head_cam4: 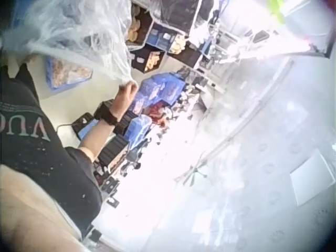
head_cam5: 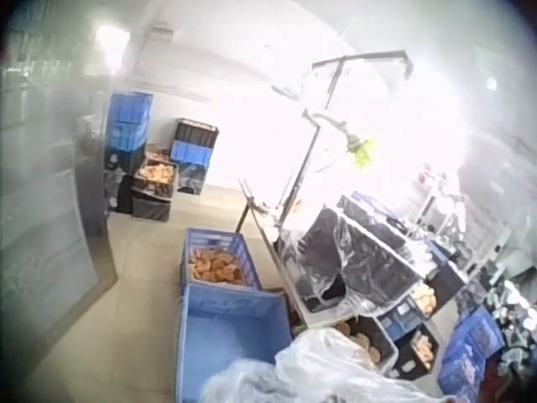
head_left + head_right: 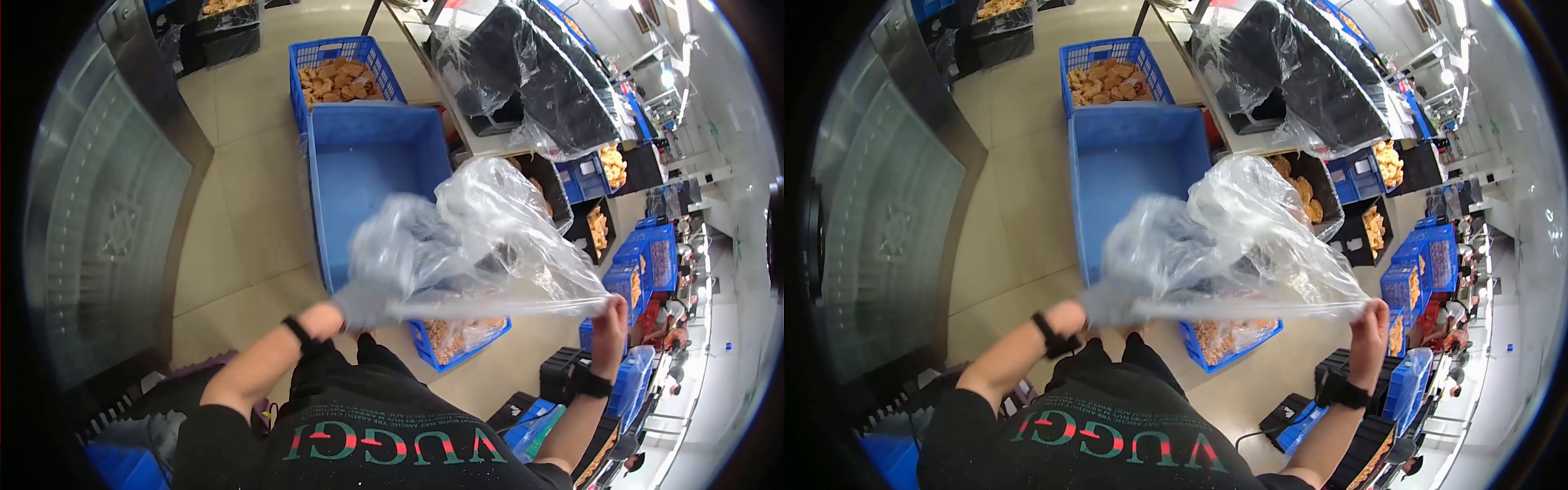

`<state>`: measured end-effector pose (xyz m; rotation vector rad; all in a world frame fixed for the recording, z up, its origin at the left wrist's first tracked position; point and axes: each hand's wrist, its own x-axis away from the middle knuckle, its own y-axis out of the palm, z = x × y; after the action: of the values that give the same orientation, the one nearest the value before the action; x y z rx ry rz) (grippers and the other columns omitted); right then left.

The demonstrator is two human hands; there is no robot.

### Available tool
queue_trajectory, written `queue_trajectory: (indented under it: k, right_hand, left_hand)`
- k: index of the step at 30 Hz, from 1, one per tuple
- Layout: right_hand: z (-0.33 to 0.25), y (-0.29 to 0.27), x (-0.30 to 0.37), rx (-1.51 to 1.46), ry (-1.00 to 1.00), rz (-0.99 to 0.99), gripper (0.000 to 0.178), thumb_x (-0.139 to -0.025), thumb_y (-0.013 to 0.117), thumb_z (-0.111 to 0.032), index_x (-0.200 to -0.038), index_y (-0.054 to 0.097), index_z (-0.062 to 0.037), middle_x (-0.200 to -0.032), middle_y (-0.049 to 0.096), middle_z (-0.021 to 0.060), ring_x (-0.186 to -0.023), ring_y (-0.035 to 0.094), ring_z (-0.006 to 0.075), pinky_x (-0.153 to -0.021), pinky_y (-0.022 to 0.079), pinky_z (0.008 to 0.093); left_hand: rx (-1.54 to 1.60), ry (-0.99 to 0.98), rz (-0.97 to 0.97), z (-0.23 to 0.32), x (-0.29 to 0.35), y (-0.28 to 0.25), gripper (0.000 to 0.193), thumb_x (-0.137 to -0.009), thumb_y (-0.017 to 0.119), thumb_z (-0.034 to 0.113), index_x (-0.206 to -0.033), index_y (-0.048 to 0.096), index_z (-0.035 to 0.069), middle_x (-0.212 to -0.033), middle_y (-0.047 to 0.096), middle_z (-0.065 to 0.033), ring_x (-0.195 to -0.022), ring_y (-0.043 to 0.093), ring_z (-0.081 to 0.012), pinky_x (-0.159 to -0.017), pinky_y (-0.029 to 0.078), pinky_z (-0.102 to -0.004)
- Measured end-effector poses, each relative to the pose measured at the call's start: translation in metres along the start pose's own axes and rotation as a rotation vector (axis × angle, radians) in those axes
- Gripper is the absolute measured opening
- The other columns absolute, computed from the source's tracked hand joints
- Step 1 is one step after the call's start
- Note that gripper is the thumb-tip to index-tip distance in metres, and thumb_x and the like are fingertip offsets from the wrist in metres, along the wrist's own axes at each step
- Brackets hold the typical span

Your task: Sorting and stacking waffle-shaped toy pieces from a blue bin into a black crate.

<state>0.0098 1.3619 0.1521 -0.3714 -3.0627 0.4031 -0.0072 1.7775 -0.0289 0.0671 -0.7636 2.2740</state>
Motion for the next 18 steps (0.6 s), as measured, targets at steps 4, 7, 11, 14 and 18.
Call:
queue_trajectory:
  k: [4,7,11,14,18]
  right_hand:
    - [0.081,0.055,-0.023,0.133,0.124,-0.014,0.020,-0.096,0.051,-0.026,-0.109,0.055,-0.0115,-0.098,0.056,-0.0050,-0.089,0.050,0.0046,-0.075,0.037,0.0238]
    - [0.105,0.111,-0.066,-0.091,0.287,-0.094,0.021,-0.096,0.053,-0.028,-0.107,0.056,-0.0112,-0.098,0.056,-0.0036,-0.088,0.050,0.0058,-0.073,0.039,0.0252]
    - [-0.042,0.166,-0.104,-0.154,-0.428,-0.309,0.018,-0.097,0.049,-0.021,-0.101,0.060,-0.0061,-0.099,0.060,0.0054,-0.090,0.055,0.0143,-0.076,0.046,0.0322]
    - [-0.170,0.111,-0.121,-0.475,-0.708,-0.402,0.019,-0.096,0.052,-0.016,-0.107,0.057,-0.0013,-0.107,0.060,0.0068,-0.101,0.056,0.0178,-0.091,0.044,0.0323]
    - [-0.213,0.079,-0.080,-0.400,-1.032,-0.034,0.022,-0.095,0.054,-0.017,-0.110,0.054,-0.0003,-0.112,0.058,0.0093,-0.104,0.056,0.0185,-0.094,0.045,0.0354]
  left_hand:
    - [0.026,-0.136,-0.329,-0.015,0.047,0.057,0.040,-0.081,0.059,0.026,-0.117,0.059,0.009,-0.109,0.062,-0.0180,-0.101,0.059,-0.0365,-0.090,0.045,-0.0425]
    - [-0.186,-0.053,0.219,-0.033,0.045,0.033,0.034,-0.086,0.051,0.021,-0.118,0.058,0.014,-0.104,0.065,-0.0154,-0.095,0.062,-0.0334,-0.083,0.048,-0.0431]
    - [-0.812,-0.109,1.071,-0.019,0.111,-0.123,0.025,-0.089,0.051,0.013,-0.112,0.060,0.007,-0.104,0.065,-0.0151,-0.091,0.064,-0.0316,-0.079,0.051,-0.0388]
    - [-0.761,0.116,1.752,0.080,0.199,-0.195,0.026,-0.093,0.053,0.012,-0.116,0.060,0.002,-0.114,0.064,-0.0112,-0.105,0.060,-0.0237,-0.092,0.046,-0.0305]
    - [-0.799,0.608,1.666,0.134,0.219,-0.190,0.033,-0.090,0.048,0.004,-0.121,0.056,-0.004,-0.123,0.059,-0.0133,-0.112,0.057,-0.0243,-0.095,0.044,-0.0321]
